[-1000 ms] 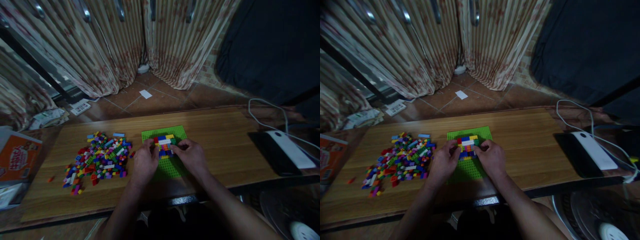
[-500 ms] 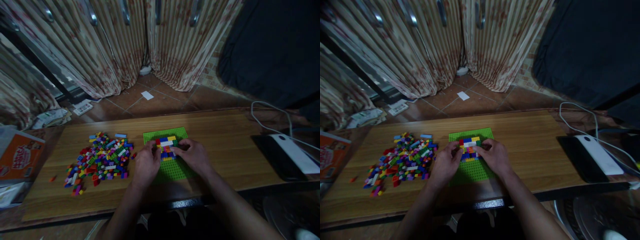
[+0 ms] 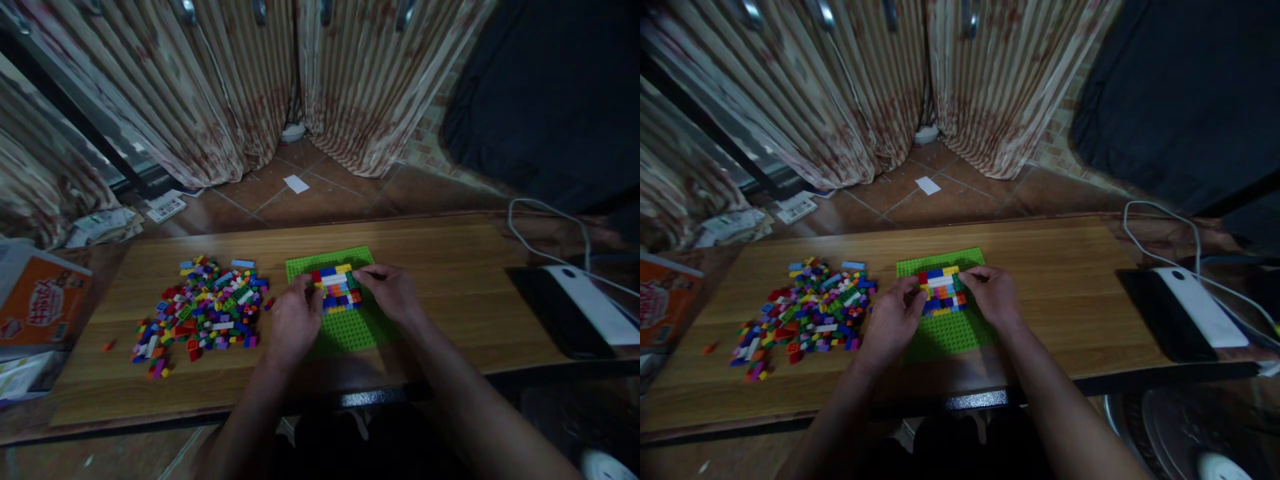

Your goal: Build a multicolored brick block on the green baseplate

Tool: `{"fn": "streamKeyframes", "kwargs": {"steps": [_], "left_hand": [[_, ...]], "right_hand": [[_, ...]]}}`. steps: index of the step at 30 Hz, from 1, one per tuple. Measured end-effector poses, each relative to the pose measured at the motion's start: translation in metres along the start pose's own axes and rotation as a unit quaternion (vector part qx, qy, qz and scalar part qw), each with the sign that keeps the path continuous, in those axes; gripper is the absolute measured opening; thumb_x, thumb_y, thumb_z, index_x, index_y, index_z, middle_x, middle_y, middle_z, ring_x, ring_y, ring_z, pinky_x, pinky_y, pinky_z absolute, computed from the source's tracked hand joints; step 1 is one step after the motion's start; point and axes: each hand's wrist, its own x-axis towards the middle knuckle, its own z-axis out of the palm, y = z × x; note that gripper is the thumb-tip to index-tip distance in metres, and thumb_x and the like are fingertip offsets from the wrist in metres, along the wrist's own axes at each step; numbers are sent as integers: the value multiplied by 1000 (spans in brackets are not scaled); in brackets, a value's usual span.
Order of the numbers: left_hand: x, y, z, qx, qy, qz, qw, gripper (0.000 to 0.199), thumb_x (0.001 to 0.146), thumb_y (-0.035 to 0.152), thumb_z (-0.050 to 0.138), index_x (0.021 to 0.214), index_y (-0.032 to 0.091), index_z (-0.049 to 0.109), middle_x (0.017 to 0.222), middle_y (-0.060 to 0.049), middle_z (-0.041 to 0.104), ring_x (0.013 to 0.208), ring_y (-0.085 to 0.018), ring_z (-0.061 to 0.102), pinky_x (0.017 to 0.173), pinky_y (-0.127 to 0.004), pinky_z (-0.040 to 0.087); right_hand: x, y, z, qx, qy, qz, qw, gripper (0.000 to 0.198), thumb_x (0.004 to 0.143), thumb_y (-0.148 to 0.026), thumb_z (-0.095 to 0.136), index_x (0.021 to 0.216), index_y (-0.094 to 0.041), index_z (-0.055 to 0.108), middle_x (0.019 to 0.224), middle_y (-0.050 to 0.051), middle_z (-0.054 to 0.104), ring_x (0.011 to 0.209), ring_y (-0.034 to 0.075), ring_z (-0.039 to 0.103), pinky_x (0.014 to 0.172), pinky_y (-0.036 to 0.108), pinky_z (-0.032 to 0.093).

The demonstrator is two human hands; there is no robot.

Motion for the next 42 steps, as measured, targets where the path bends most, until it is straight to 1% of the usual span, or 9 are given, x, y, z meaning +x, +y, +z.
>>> {"fn": "streamKeyframes", "kwargs": {"steps": [11,15,19,24,26,30,32,36,42], "left_hand": [[2,-2,3,-25,6,-1,1000,29,87,26,55,114,16,61,96,-8,73,87,-21,70,79,-31,53],[2,-3,5,-32,4,1,999,29,87,26,55,113,15,60,90,-8,73,83,-21,69,76,-30,53],[2,-1,5,-32,2,-3,999,26,87,25,55,111,17,60,88,-7,72,82,-19,69,75,-29,52],[1,0,3,-16,1,5,1000,24,89,25,53,109,16,60,97,-9,72,87,-20,68,79,-32,52],[0,0,2,-14,-4,11,1000,26,90,26,52,112,15,59,102,-11,72,90,-21,68,82,-32,52],[0,0,2,-7,-9,9,1000,28,92,25,48,116,14,57,101,-11,72,90,-20,68,83,-32,51],[0,0,1,1,-10,10,1000,27,92,25,46,114,15,57,100,-10,72,89,-21,68,82,-31,51],[2,-1,0,7,-20,18,1000,23,93,26,46,111,17,58,98,-9,72,89,-20,68,81,-30,50],[0,-1,0,24,-16,19,999,20,93,26,45,105,17,58,99,-9,71,89,-21,67,82,-31,50]], "right_hand": [[4,-12,1,-30,2,0,1000,22,70,-41,72,71,-19,75,70,4,74,64,18,64,60,29,45],[7,-11,-2,-50,-22,-6,998,25,70,-43,70,69,-18,72,66,3,71,60,17,61,58,29,43],[8,-11,-2,-61,-54,-30,996,27,73,-45,65,68,-18,69,63,2,67,59,15,57,58,29,41],[5,-11,-4,-121,-56,-63,989,31,79,-47,59,68,-19,66,64,1,65,59,15,56,58,28,39],[4,-9,-7,-128,-74,-51,988,35,81,-51,56,69,-19,66,63,2,65,58,15,56,57,28,38],[4,-8,-11,-80,-97,-1,992,50,88,-58,44,79,-16,69,71,6,70,62,16,60,58,28,42],[3,-10,-12,-97,-104,-9,990,49,85,-60,49,81,-16,70,75,7,71,66,17,61,59,28,42],[3,-13,-10,-146,-109,-30,983,39,74,-54,65,83,-17,73,76,5,72,68,19,62,61,30,42],[4,-11,-9,-153,-103,-43,982,40,72,-56,66,80,-17,74,72,6,72,64,20,62,61,32,44]]}}
